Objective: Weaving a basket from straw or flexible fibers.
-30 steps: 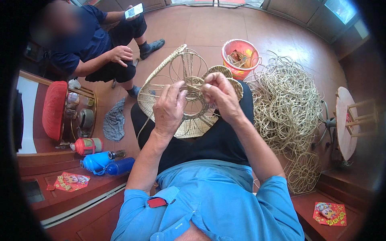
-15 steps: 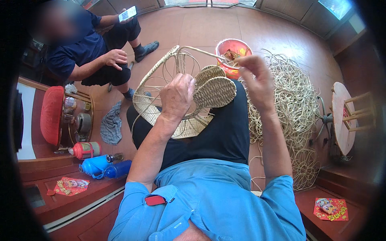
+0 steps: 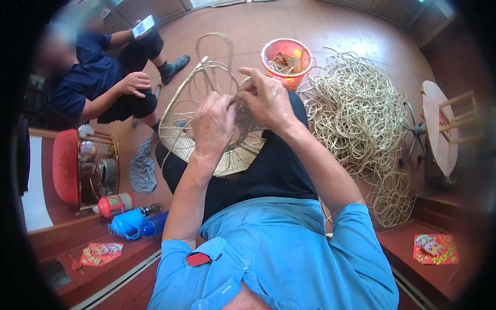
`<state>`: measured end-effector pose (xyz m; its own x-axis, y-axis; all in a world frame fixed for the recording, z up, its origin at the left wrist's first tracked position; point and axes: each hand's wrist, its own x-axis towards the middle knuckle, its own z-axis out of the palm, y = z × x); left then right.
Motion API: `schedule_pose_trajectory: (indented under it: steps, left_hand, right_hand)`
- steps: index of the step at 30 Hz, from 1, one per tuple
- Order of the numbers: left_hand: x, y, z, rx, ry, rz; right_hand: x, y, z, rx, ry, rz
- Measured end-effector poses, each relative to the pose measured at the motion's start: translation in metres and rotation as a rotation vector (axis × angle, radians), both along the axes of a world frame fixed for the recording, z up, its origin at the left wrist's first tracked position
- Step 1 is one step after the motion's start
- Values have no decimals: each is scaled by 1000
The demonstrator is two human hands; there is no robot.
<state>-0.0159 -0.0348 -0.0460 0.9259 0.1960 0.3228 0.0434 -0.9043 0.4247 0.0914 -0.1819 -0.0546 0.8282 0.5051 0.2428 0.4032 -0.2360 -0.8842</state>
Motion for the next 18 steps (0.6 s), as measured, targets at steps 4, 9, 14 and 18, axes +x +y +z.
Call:
schedule_pose_trajectory:
  steps: [4,9,14,18]
  left_hand:
    - [5,-5,-15,281,-298,-12]
    - [-3,10,-24,178,-319,-108]
    - [9,0,-33,233,-302,-115]
    - [0,10,-35,232,-386,-46]
  right_hand:
    - [-24,-3,-5,105,-388,-181]
    - [-49,3,-10,336,-19,1]
    - [-17,-28,-8,831,529,202]
    - [37,-125,-16,725,695,-112]
